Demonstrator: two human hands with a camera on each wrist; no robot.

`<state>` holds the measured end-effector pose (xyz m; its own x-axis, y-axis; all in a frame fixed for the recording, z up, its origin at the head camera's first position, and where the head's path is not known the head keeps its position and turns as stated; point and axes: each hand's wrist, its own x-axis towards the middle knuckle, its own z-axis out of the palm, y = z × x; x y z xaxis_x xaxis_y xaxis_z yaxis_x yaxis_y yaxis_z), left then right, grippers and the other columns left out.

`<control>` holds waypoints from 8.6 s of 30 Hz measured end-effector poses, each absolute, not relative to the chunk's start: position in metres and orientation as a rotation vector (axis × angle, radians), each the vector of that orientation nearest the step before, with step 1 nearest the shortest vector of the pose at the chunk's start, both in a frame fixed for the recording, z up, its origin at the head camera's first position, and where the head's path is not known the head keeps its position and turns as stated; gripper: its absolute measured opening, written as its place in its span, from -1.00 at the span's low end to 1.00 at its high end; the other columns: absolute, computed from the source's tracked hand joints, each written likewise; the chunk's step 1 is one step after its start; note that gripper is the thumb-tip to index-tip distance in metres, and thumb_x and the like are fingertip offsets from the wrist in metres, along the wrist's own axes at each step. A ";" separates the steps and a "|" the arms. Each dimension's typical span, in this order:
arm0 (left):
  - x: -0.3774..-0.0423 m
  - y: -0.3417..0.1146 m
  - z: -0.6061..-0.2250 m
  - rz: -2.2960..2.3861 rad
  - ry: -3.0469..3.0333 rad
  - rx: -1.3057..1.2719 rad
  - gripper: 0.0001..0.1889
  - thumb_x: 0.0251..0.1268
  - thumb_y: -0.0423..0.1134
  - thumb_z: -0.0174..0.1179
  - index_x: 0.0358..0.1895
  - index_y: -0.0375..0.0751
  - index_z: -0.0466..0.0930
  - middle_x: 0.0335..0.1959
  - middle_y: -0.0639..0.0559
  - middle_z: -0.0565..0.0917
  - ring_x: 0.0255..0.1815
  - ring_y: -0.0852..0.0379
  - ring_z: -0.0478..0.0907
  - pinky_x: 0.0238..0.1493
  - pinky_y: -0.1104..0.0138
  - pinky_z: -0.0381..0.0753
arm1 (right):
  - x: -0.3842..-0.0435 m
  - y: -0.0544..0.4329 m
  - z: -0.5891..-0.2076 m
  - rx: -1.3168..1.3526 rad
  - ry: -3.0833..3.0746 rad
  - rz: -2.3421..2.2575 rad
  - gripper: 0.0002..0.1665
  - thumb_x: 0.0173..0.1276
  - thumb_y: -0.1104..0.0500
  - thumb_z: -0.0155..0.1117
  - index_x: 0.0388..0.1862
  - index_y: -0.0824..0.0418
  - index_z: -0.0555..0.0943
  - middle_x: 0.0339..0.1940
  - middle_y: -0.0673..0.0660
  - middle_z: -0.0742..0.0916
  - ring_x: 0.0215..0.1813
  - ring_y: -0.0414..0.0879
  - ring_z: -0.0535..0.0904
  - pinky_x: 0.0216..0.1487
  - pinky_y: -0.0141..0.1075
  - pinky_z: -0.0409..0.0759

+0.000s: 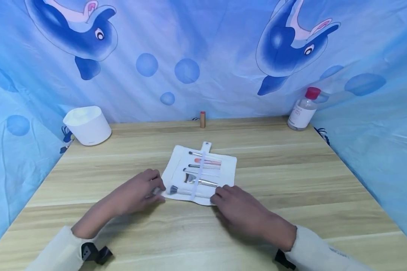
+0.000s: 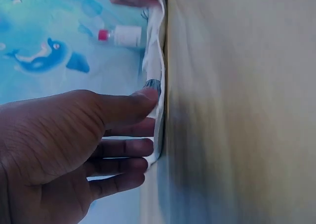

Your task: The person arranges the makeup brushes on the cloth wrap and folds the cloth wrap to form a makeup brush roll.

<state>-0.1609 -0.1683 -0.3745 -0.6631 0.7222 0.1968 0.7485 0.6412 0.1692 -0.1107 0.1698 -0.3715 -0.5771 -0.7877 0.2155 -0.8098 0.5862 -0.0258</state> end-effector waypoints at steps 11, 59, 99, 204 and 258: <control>-0.131 -0.141 -0.377 -0.199 -2.707 -1.292 -0.75 0.21 -0.21 0.41 -0.34 -0.04 0.44 -0.39 0.19 0.34 -0.32 0.16 0.30 -0.27 0.29 0.42 | -0.137 0.194 -0.383 1.181 -2.728 0.299 -0.69 0.28 0.34 0.41 -0.10 0.03 0.59 -0.14 -0.04 0.56 -0.11 -0.22 0.48 -0.15 -0.29 0.60; -0.157 -0.134 -0.387 -0.459 -2.758 -1.065 -0.85 0.32 -0.10 0.36 -0.23 -0.05 0.62 -0.29 0.17 0.49 -0.29 0.24 0.38 -0.25 0.33 0.50 | -0.161 0.185 -0.380 1.278 -2.582 -0.001 -0.58 0.25 0.38 0.36 0.08 0.18 0.56 -0.04 0.12 0.70 -0.02 -0.03 0.53 0.01 -0.13 0.55; -0.175 -0.129 -0.390 -0.469 -2.756 -0.998 -0.73 0.26 -0.04 0.41 -0.16 -0.11 0.62 -0.18 0.09 0.53 -0.20 0.12 0.40 -0.15 0.19 0.47 | -0.168 0.180 -0.381 1.099 -2.620 0.148 -0.69 0.25 0.30 0.43 -0.02 0.20 0.64 -0.06 0.15 0.61 -0.08 0.00 0.47 -0.10 -0.17 0.56; -0.212 -0.119 -0.403 -0.767 -2.715 -0.841 -0.83 0.50 -0.23 0.16 -0.05 -0.27 0.55 0.06 -0.19 0.55 0.19 -0.18 0.44 0.22 -0.05 0.39 | -0.226 0.174 -0.382 1.192 -2.627 0.274 -0.86 0.50 0.32 0.16 -0.04 0.36 0.49 -0.30 0.15 0.63 -0.13 0.10 0.64 -0.09 -0.03 0.60; -0.196 -0.106 -0.383 -0.141 -2.533 -1.186 -0.65 0.22 -0.22 0.45 0.08 0.00 0.68 -0.26 0.07 0.42 -0.25 0.07 0.32 -0.19 0.21 0.28 | -0.212 0.163 -0.367 1.325 -2.259 -0.147 -0.64 0.48 -0.05 0.26 0.22 -0.20 0.56 -0.13 0.01 0.76 -0.45 -0.05 0.62 -0.73 -0.31 0.27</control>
